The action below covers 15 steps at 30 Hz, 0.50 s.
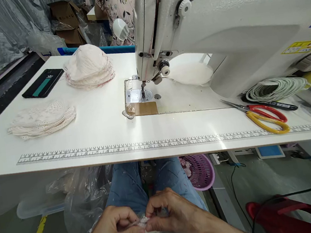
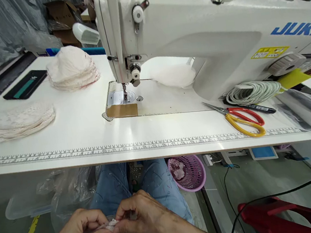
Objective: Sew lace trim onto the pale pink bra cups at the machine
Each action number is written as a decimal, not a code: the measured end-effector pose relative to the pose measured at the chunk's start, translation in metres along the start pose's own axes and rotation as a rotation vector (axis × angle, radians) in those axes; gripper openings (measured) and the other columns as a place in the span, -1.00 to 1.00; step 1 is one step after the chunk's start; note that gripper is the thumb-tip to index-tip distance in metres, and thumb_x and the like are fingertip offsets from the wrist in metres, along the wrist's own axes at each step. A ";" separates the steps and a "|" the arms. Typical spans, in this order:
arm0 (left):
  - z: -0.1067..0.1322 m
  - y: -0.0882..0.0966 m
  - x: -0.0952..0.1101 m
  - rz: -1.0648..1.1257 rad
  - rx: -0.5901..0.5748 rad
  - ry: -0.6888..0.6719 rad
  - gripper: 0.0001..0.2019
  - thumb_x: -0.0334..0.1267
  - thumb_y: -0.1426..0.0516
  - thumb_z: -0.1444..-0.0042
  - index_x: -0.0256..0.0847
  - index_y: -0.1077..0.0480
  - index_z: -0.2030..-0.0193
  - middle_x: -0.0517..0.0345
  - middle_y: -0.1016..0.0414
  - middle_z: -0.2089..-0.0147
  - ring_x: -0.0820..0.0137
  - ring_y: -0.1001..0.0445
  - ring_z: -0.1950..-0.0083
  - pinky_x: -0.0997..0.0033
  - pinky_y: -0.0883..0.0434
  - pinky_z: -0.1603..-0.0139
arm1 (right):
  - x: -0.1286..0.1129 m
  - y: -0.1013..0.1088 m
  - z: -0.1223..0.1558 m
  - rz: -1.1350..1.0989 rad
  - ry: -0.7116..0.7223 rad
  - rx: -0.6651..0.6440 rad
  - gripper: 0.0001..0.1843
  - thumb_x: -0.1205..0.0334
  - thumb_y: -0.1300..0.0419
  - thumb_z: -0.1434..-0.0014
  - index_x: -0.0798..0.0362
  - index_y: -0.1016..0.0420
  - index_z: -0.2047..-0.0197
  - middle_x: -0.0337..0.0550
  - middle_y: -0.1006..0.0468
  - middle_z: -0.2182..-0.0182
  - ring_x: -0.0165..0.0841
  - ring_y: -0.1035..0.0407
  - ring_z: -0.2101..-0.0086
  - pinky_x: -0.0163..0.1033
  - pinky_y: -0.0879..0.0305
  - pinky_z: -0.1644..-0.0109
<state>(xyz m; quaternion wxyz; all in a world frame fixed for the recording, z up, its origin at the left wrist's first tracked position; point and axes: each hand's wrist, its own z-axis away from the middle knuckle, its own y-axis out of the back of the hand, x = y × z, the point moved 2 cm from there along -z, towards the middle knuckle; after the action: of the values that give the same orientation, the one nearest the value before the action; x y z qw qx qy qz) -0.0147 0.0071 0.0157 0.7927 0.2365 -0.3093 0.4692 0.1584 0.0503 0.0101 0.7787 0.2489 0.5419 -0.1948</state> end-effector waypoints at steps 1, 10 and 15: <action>-0.002 0.000 -0.004 0.039 -0.027 -0.007 -0.62 0.05 -0.24 0.15 -0.23 -0.29 0.59 0.42 0.02 0.67 0.55 0.10 0.56 0.51 0.07 0.54 | 0.000 0.000 0.000 -0.019 0.001 0.000 -0.57 -0.15 -0.22 -0.05 0.11 -0.57 0.35 -0.23 -0.48 0.53 -0.46 -0.27 0.50 -0.39 -0.15 0.40; -0.011 0.001 -0.006 0.283 -0.096 -0.003 -0.44 0.21 -0.33 0.38 -0.24 -0.24 0.55 0.43 -0.06 0.65 0.60 0.08 0.57 0.51 0.08 0.54 | 0.001 0.008 -0.003 -0.259 0.022 -0.042 -0.60 -0.05 -0.30 0.03 0.18 -0.48 0.42 -0.30 -0.31 0.57 -0.52 -0.13 0.53 -0.43 -0.08 0.47; -0.014 -0.002 0.001 0.281 -0.140 -0.010 -0.41 0.22 -0.33 0.39 -0.27 -0.29 0.45 0.43 -0.12 0.66 0.61 0.08 0.58 0.52 0.11 0.54 | 0.001 0.014 -0.001 -0.175 0.038 0.003 -0.64 -0.01 -0.27 -0.02 0.18 -0.49 0.42 -0.31 -0.30 0.58 -0.52 -0.12 0.54 -0.43 -0.05 0.49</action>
<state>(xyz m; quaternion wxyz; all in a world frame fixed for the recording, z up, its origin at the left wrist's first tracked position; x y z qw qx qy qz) -0.0085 0.0157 0.0062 0.7323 0.1372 -0.3751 0.5516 0.1661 0.0620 0.0118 0.7479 0.2052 0.5759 -0.2584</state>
